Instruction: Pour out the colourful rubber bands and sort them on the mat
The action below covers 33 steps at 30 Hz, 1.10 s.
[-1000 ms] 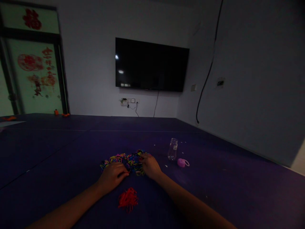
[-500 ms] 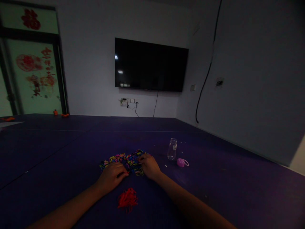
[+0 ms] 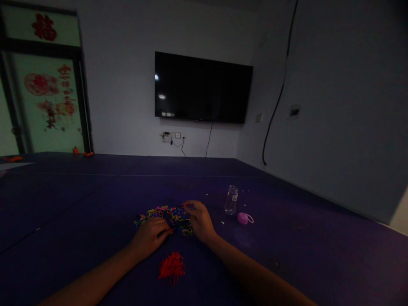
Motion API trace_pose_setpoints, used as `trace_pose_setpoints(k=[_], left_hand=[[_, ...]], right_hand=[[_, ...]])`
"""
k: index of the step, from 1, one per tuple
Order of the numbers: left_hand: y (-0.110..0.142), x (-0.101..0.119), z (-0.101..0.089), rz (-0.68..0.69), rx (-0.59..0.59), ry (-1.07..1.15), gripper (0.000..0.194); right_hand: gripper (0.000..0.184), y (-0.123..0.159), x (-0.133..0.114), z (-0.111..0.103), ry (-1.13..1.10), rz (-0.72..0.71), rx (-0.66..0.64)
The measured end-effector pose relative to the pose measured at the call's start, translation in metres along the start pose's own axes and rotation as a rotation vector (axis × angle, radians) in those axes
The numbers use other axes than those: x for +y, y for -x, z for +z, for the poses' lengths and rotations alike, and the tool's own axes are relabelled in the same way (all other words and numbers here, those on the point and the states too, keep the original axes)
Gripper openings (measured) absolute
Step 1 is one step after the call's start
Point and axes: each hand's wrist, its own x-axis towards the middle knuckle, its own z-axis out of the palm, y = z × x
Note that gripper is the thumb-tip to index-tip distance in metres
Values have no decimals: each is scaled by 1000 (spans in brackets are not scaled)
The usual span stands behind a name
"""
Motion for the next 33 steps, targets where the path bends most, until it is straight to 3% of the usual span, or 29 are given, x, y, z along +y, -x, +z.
trace_pose_setpoints(k=[6, 11, 17, 25, 29, 33], left_hand=[[-1, 1, -3, 14, 131, -40, 32], [-1, 2, -7, 50, 280, -43, 29], [-1, -1, -5, 79, 272, -42, 29], [0, 1, -7, 100, 253, -53, 30], [-1, 6, -11, 58, 245, -70, 29], [-3, 14, -12, 44, 201, 22, 27]], right_hand=[[31, 5, -27, 14, -475, 148, -97], [34, 5, -28, 17, -588, 318, -176], [25, 4, -24, 20, -702, 328, -174], [22, 3, -31, 18, -765, 296, -173], [30, 5, -30, 20, -755, 388, -160], [35, 6, -17, 15, -497, 411, 11]])
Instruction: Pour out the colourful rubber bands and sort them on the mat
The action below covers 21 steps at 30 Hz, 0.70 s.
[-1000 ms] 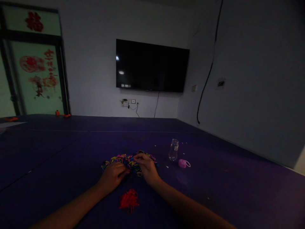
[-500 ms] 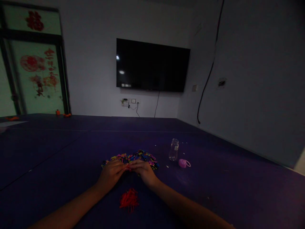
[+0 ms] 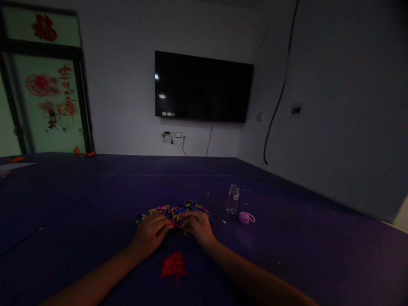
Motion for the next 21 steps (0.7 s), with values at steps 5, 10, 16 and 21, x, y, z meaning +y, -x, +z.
trace_pose_setpoints(k=[5, 10, 16, 21], left_hand=[[0, 17, 1, 45, -157, 204, 26], [0, 29, -2, 107, -226, 241, 27], [2, 35, -6, 139, -268, 214, 28], [2, 34, -7, 145, -256, 236, 24]], right_hand=[[37, -10, 5, -31, 396, -53, 241], [35, -15, 6, -46, 653, 15, 313], [37, -22, 12, -44, 875, 51, 171], [45, -25, 15, -43, 975, 59, 53]])
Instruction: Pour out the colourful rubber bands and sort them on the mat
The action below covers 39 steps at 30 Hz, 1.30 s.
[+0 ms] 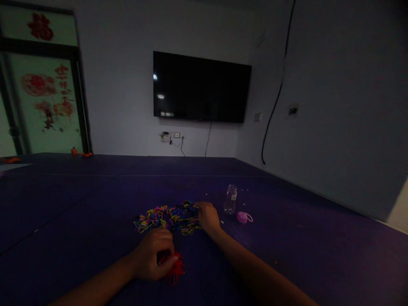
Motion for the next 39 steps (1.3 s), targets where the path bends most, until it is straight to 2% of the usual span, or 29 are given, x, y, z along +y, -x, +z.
trace_pose_setpoints(k=[7, 15, 18, 26, 39], left_hand=[[2, -6, -3, -31, 61, -48, 34], [2, -34, -6, -232, 229, -330, 43], [3, -40, -4, -290, 217, -349, 44], [0, -35, 2, -260, 124, -390, 44], [1, -39, 5, -278, 89, -379, 42]], right_hand=[[48, 4, -7, -3, 81, -42, -92], [41, 4, -4, -3, 80, 15, -52], [35, 3, -4, -2, 95, 39, -46], [30, 4, -4, 2, 132, 83, -52], [40, -1, 2, 3, 46, 42, -31]])
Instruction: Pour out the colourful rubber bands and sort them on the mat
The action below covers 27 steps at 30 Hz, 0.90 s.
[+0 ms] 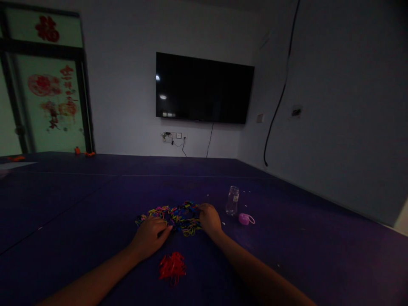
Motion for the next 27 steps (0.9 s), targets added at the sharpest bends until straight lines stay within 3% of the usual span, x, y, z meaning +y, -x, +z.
trace_pose_setpoints(k=[11, 16, 27], left_hand=[[3, -5, 6, 15, -10, 3, 43], [2, -3, 3, 11, -16, -2, 42], [3, -3, 2, 5, -22, 22, 42]], right_hand=[[40, 1, -1, -4, 14, 18, 34], [39, 1, -5, -5, 35, -118, -46], [42, 1, -6, -2, 79, -157, -143]])
